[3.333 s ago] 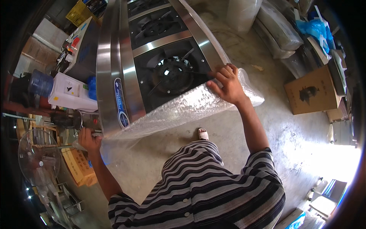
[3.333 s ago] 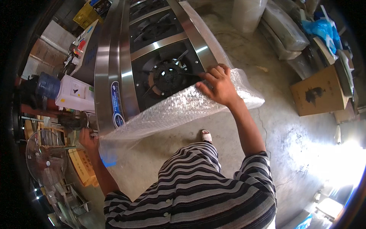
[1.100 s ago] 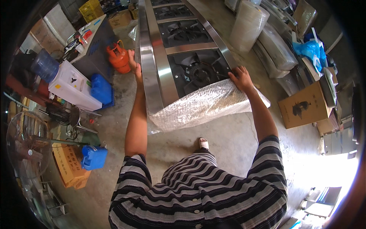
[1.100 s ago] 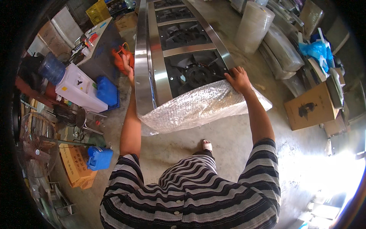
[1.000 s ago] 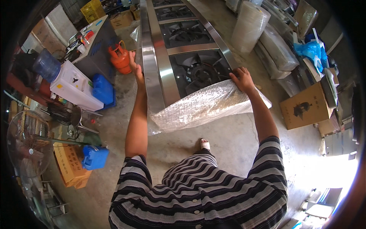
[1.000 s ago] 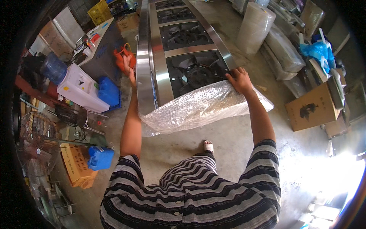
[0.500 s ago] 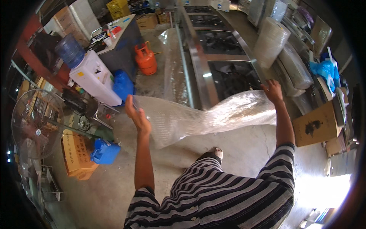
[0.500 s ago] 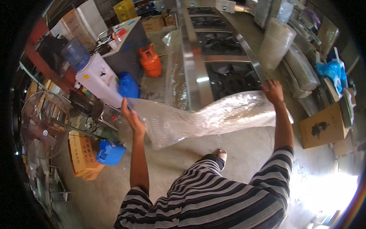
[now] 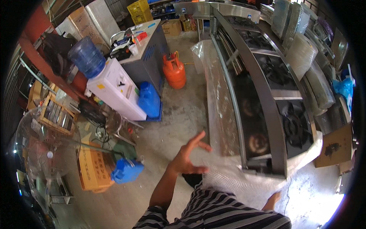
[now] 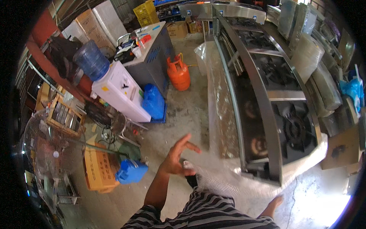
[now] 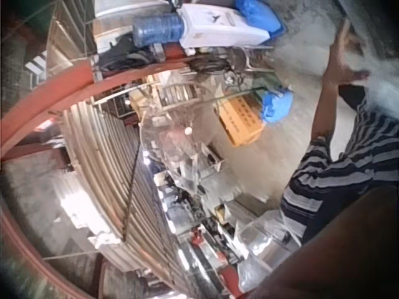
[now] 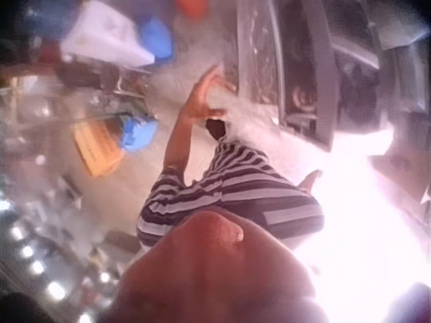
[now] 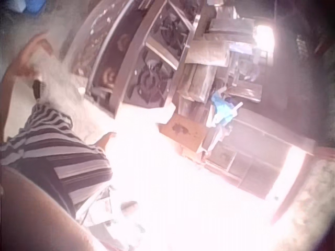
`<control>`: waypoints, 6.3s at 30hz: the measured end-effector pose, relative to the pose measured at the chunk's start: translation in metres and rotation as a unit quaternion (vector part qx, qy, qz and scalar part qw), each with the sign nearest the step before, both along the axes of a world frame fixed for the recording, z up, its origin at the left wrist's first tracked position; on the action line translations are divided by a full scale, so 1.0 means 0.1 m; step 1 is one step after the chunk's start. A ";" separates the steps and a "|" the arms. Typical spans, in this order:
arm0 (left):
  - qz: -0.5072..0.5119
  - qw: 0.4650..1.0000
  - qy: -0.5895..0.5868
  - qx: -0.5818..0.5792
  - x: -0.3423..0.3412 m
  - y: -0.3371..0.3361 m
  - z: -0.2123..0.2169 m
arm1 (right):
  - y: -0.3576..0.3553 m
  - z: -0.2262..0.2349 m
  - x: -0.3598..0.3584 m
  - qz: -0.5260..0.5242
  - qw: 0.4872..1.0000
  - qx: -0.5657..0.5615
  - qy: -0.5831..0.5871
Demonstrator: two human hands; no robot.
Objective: The person wipes a stainless steel gas stove with a cloth, then covers it with bubble wrap and secures the wrap using a handheld tape dispenser. The person moves around the appliance to apply and smooth the bubble wrap on multiple sides.
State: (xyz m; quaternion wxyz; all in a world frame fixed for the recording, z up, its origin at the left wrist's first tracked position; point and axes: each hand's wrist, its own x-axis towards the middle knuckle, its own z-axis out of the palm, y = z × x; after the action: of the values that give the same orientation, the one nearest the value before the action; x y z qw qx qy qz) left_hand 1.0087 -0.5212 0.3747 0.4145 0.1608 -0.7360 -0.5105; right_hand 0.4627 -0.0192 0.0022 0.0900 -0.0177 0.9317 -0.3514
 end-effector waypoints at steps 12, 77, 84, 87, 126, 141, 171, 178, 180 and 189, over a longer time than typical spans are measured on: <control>0.259 0.852 -0.159 0.426 1.97 -2.63 -1.56 | -4.85 0.22 2.45 0.158 0.897 0.017 -0.412; 0.893 -0.235 0.191 0.334 -0.67 0.33 -1.02 | -6.91 0.72 9.29 0.893 -0.308 0.310 0.110; 0.796 -0.443 0.344 0.230 -1.27 0.95 -0.72 | -3.40 1.26 10.70 0.899 -0.397 0.177 0.060; 0.746 -0.510 0.387 0.182 -1.56 1.40 -0.91 | -1.32 1.58 10.87 0.886 -0.453 0.094 -0.047; -0.633 -0.598 0.299 -0.392 -1.73 2.03 -3.46 | -4.50 4.08 -2.42 -0.552 -0.725 0.093 -0.402; -0.386 -0.742 -0.018 -0.547 -1.31 2.88 -2.85 | -4.77 4.16 -2.49 -0.643 -0.623 0.121 -0.429; -0.388 -0.694 0.426 -0.431 -1.34 4.56 -0.45 | 1.24 -1.15 -1.16 0.167 -0.730 0.188 0.636; -0.307 -0.748 0.339 -0.482 -0.83 5.04 -0.90 | 1.17 -0.73 -0.30 0.183 -0.660 0.404 0.607; -0.370 -0.712 0.268 -0.533 -0.95 5.02 -0.90 | 1.10 -0.77 -0.28 0.252 -0.684 0.400 0.556; -0.392 -0.730 0.353 -0.435 -0.80 5.27 -1.02 | 1.56 0.66 -0.13 0.110 -0.893 0.306 0.312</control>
State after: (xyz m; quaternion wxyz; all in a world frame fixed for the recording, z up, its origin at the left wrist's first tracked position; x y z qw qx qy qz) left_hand 0.9283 0.0056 0.2726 0.1731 0.7664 -0.3982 -0.4734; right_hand 0.4498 0.1371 0.0685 0.3267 0.1683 0.6981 -0.6145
